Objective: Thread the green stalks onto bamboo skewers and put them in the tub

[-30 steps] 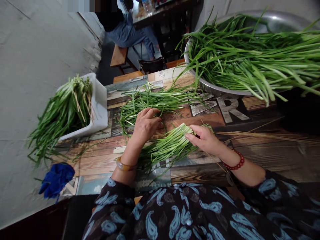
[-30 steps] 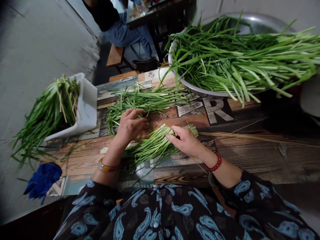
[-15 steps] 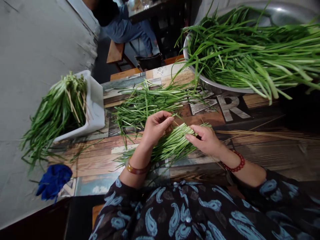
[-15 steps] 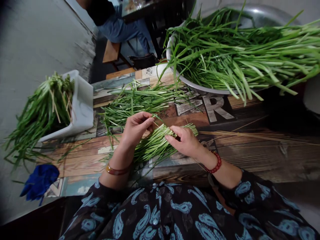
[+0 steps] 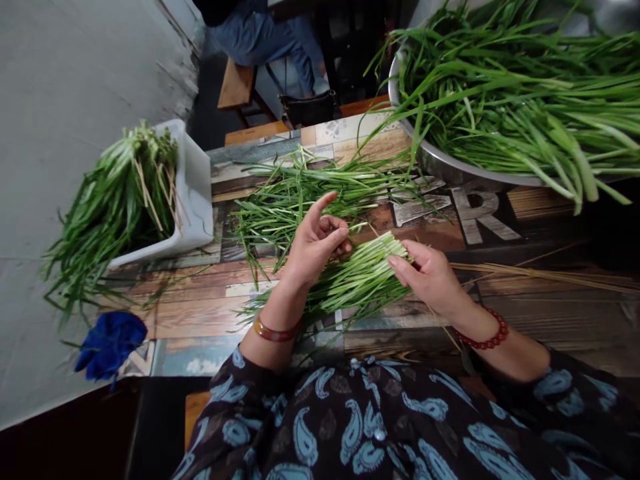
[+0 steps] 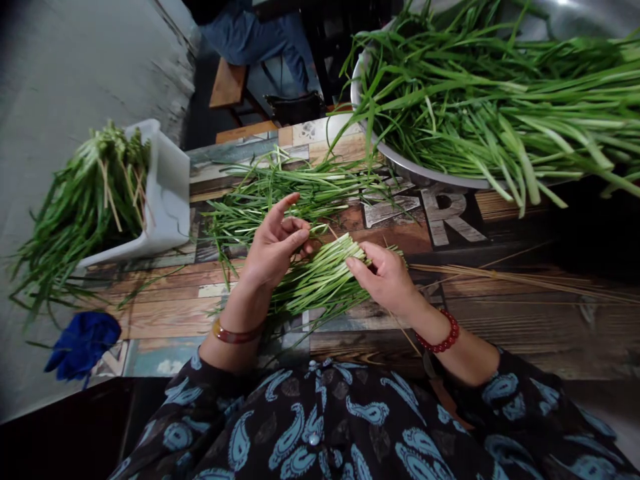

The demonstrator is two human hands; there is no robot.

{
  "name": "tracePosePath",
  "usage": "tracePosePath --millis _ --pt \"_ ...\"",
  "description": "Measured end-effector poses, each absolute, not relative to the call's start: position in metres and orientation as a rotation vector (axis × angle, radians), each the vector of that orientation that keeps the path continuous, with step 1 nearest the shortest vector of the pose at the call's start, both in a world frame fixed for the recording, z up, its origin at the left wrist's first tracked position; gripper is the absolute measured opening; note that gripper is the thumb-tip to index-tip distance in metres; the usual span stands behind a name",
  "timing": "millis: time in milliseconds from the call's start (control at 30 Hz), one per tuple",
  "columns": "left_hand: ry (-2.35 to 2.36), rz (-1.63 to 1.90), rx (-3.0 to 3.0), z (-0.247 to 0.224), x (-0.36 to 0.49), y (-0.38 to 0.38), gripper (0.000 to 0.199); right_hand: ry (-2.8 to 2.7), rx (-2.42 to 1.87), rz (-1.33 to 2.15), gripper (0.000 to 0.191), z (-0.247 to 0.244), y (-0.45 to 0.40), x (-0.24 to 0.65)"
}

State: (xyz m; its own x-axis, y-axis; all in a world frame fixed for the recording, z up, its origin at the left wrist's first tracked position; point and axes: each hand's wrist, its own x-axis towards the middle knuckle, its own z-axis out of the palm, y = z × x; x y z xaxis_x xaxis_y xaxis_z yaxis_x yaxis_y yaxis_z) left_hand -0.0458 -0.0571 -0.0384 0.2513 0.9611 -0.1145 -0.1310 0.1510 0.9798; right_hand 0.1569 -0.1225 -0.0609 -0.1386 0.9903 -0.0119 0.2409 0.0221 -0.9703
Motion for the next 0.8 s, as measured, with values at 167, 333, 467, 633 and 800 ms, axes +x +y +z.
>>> tracePosePath --millis 167,333,467,633,800 --pt "1.003 1.019 1.138 -0.0376 -0.0417 -0.0586 0.082 -1.534 -1.322 1.15 0.02 -0.0574 -0.1221 0.157" --pt "1.078 0.953 1.253 -0.034 -0.0391 -0.063 0.029 -1.547 -1.327 1.149 0.024 -0.0542 -0.1213 0.1564" --pt "1.089 0.959 1.376 -0.0337 -0.0376 -0.0656 0.018 -1.57 -1.33 1.148 0.023 -0.054 -0.1211 0.1569" --pt "1.056 1.003 1.386 -0.0374 -0.0378 -0.0657 0.013 -1.577 -1.32 1.126 0.021 -0.0531 -0.1216 0.157" --pt "1.097 1.003 1.278 -0.0395 -0.0356 -0.0664 0.02 -1.574 -1.32 1.151 0.021 -0.0531 -0.1226 0.1572"
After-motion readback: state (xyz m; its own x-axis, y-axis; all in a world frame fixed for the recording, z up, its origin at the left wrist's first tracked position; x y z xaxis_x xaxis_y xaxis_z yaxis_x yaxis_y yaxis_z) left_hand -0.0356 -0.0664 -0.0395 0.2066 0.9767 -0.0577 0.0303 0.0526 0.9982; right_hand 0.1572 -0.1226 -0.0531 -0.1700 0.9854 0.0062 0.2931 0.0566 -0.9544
